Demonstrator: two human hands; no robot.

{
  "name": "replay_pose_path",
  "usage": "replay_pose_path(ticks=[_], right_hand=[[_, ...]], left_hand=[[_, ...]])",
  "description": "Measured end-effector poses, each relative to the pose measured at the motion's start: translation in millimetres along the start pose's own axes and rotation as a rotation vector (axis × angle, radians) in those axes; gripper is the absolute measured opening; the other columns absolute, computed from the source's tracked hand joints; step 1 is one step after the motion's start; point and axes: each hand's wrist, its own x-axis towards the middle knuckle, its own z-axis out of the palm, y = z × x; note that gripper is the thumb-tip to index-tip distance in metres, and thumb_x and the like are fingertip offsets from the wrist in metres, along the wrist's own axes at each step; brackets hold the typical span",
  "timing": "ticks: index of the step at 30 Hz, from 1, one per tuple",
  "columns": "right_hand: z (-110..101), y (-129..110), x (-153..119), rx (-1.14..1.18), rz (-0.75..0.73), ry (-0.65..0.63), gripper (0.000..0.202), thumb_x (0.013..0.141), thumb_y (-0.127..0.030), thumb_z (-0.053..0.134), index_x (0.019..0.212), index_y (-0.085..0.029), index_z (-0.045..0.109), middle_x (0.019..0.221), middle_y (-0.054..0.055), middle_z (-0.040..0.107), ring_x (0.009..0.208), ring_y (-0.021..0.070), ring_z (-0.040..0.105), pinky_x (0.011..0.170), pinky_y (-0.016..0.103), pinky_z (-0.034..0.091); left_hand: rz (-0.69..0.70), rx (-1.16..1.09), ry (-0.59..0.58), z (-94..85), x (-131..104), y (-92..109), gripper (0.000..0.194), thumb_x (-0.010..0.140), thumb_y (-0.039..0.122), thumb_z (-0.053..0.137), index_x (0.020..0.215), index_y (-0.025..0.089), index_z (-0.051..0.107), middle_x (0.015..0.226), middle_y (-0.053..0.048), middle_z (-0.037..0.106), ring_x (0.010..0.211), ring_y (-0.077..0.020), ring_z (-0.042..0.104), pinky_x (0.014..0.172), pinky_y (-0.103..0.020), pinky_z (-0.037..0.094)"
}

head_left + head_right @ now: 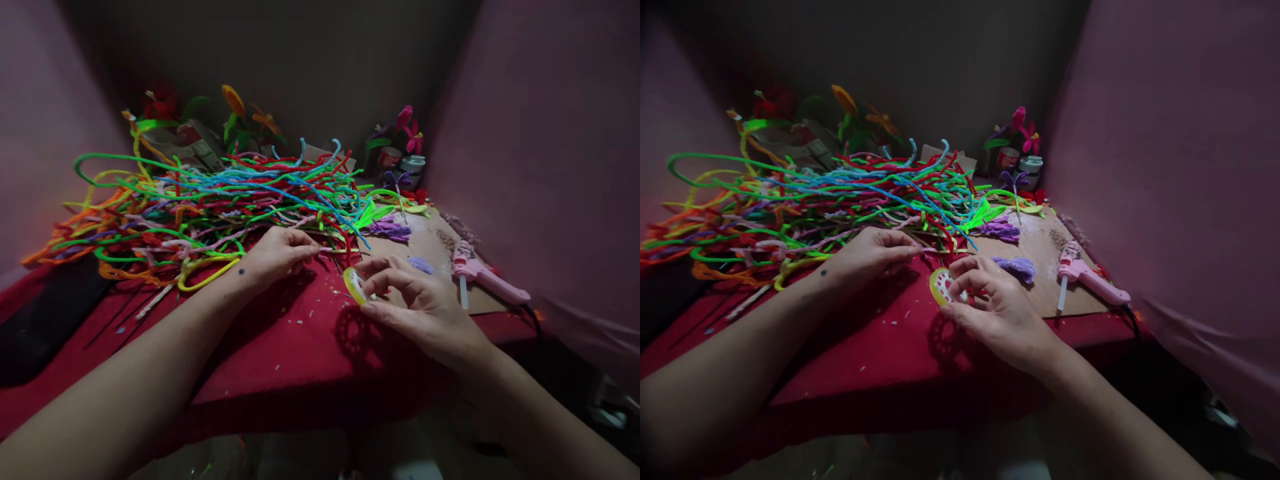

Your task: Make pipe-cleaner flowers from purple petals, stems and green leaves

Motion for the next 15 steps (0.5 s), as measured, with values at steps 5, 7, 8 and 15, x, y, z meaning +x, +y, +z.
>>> replay_pose_path(ticks=[5, 7, 8, 15], right_hand=[[-31.3, 0.1, -29.5, -0.066, 0.088, 0.202, 0.008, 0.076, -0.027, 0.063, 0.078, -0.02, 0.06, 0.111, 0.005, 0.058, 0.106, 0.0198, 0.053, 0.091, 0.034, 0.04], [-40.6, 3.9, -40.0, -0.149, 0.124, 0.235, 0.008, 0.076, -0.028, 0.063, 0.077, -0.02, 0.06, 0.109, 0.005, 0.058, 0.103, 0.0199, 0.054, 0.086, 0.032, 0.042], [-43.3, 6.7, -43.7, -0.194, 0.134, 0.229, 0.008, 0.076, -0.028, 0.063, 0.077, -0.02, 0.06, 0.108, 0.005, 0.058, 0.101, 0.0196, 0.055, 0.084, 0.031, 0.043], [-33.8, 30.7, -33.7, -0.496, 0.089, 0.119, 0.01, 0.079, -0.022, 0.056, 0.07, -0.018, 0.056, 0.093, 0.007, 0.056, 0.092, 0.0209, 0.054, 0.081, 0.035, 0.043]], left_hand=[[0.178, 0.136, 0.007, 12.7, 1.3, 0.8, 0.019, 0.071, 0.028, 0.058, 0.08, 0.013, 0.067, 0.052, 0.003, 0.055, 0.046, -0.0077, 0.044, 0.047, -0.02, 0.034], [0.292, 0.2, -0.017, 21.0, 2.6, 5.3, 0.016, 0.072, 0.025, 0.058, 0.078, 0.014, 0.068, 0.065, 0.001, 0.063, 0.057, -0.0102, 0.053, 0.056, -0.021, 0.041], [0.352, 0.233, -0.031, 25.7, 3.6, 7.9, 0.015, 0.073, 0.023, 0.057, 0.078, 0.014, 0.068, 0.071, 0.0, 0.066, 0.063, -0.0115, 0.056, 0.061, -0.021, 0.043], [0.664, 0.575, -0.016, 54.0, 14.9, 16.3, 0.016, 0.079, 0.016, 0.05, 0.084, 0.015, 0.066, 0.082, -0.005, 0.061, 0.072, -0.0131, 0.057, 0.067, -0.024, 0.045]])
